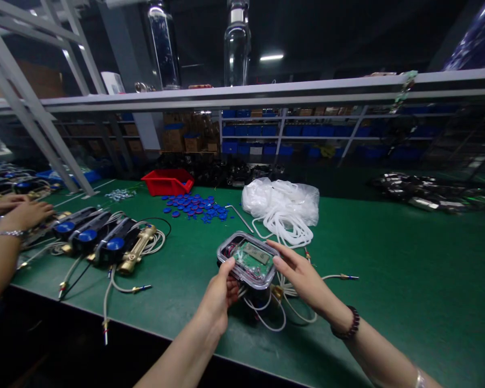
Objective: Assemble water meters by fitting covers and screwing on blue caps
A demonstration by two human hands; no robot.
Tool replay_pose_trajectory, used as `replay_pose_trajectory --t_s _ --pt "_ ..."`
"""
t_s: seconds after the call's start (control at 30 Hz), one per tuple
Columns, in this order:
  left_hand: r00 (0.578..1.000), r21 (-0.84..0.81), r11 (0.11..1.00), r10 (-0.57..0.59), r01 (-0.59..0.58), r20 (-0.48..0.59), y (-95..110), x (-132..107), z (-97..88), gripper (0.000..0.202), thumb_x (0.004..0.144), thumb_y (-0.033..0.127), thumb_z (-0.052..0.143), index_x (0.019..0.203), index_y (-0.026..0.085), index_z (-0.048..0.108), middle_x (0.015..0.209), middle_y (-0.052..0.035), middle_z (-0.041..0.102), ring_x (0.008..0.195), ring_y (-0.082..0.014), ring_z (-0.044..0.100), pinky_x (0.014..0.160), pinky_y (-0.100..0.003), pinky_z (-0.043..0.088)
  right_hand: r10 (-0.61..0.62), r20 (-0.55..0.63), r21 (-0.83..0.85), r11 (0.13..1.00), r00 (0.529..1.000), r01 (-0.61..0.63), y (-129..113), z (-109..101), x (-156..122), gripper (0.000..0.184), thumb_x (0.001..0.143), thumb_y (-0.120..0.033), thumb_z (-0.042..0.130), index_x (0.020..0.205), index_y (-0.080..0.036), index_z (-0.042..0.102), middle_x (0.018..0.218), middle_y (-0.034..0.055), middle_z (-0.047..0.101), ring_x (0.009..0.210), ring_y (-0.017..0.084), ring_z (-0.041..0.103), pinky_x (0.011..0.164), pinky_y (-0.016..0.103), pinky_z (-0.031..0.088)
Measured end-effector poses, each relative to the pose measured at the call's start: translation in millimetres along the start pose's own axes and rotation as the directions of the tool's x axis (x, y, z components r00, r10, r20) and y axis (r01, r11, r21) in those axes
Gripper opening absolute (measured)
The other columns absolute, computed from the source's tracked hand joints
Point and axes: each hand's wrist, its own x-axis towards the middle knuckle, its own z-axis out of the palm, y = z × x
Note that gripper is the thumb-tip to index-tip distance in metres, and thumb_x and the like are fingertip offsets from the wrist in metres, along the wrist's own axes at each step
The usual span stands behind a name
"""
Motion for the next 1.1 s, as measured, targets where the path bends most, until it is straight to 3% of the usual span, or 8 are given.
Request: replay_pose_trajectory --t_s 0.13,0.23,0.3,0.43,0.5,0.7,0.93,1.1 --pt "0.973 0.086 0.973 0.205 -0.215 0.105 24 -13 -21.6 0.039 0.056 0.049 0.071 0.073 0.015 0.060 0.064 0.0007 0.062 0.065 -0.0148 0.055 0.063 -0.023 0.040 0.155 -0.022 0.105 0.983 0.988 -0.152 15 -9 -3 0.070 0.081 -0.072 0.043 0.124 -0.019 0.057 0.128 0.0147 0.056 0.111 0.030 0.057 0.092 0.048 0.048" --pt "0.879 0.279 0.850 0.361 -0.447 0.311 54 -21 -33.3 0.042 0.064 0.051 0.060 0.086 0.015 0.060 0.081 -0.0036 0.066 0.079 -0.0205 0.058 0.070 -0.027 0.042 0.252 -0.113 0.099 0.965 0.961 -0.242 22 -21 -3 0.079 0.071 -0.077 0.052 0.119 -0.015 0.061 0.123 0.0197 0.058 0.106 0.036 0.058 0.083 0.052 0.050" --pt "0.827 0.511 0.660 0.349 -0.551 0.441 70 -26 -30.0 0.043 0.064 0.052 0.056 0.085 0.015 0.059 0.079 -0.0042 0.065 0.075 -0.0216 0.057 0.065 -0.028 0.041 0.239 -0.139 0.096 0.969 0.961 -0.227 18 -21 -2 0.078 0.074 -0.076 0.048 0.116 -0.012 0.061 0.120 0.0207 0.059 0.104 0.035 0.059 0.082 0.051 0.050" --pt "0.816 0.832 0.007 0.195 -0.555 0.544 69 -30 0.9 0.028 0.061 0.044 0.059 0.072 0.018 0.060 0.070 -0.0041 0.063 0.068 -0.0236 0.058 0.059 -0.029 0.038 0.142 -0.032 0.101 0.985 0.989 -0.138 -3 3 -2 0.069 0.085 -0.072 0.033 0.105 -0.015 0.067 0.108 0.0132 0.066 0.099 0.026 0.060 0.086 0.040 0.048" --pt "0.820 0.829 -0.096 0.122 -0.552 0.560 54 -28 16.2 0.025 0.061 0.042 0.060 0.071 0.019 0.062 0.069 -0.0054 0.065 0.067 -0.0258 0.060 0.060 -0.030 0.040 0.131 0.035 0.059 0.989 0.991 -0.133 -7 17 -4 0.064 0.086 -0.069 0.034 0.088 -0.016 0.070 0.089 0.0098 0.070 0.085 0.024 0.062 0.080 0.038 0.048" --pt "0.777 0.785 0.054 0.201 -0.617 0.597 17 -18 23.8 0.023 0.059 0.039 0.067 0.073 0.022 0.064 0.071 -0.0093 0.067 0.064 -0.0298 0.062 0.061 -0.033 0.042 0.171 -0.008 -0.050 0.984 0.985 -0.171 8 28 -18 0.062 0.090 -0.066 0.028 0.065 -0.017 0.057 0.068 0.0053 0.060 0.065 0.019 0.053 0.061 0.031 0.042" --pt "0.824 0.786 0.245 0.187 -0.567 0.535 22 -11 30.2 0.017 0.055 0.029 0.068 0.052 0.023 0.052 0.052 -0.0023 0.054 0.056 -0.0250 0.057 0.067 -0.035 0.043 0.133 -0.076 -0.093 0.986 0.988 -0.140 13 32 -8 0.064 0.095 -0.058 0.018 0.054 -0.019 0.048 0.054 0.0021 0.051 0.053 0.015 0.047 0.052 0.028 0.036" --pt "0.739 0.733 0.169 0.329 -0.659 0.588 17 -28 6.2 0.023 0.062 0.035 0.071 0.079 0.021 0.067 0.082 -0.0103 0.068 0.084 -0.0328 0.061 0.084 -0.043 0.043 0.077 -0.026 -0.218 0.973 0.997 -0.081 9 24 -11 0.061 0.097 -0.050 0.016 0.061 -0.018 0.053 0.063 0.0047 0.057 0.059 0.017 0.052 0.058 0.029 0.041"
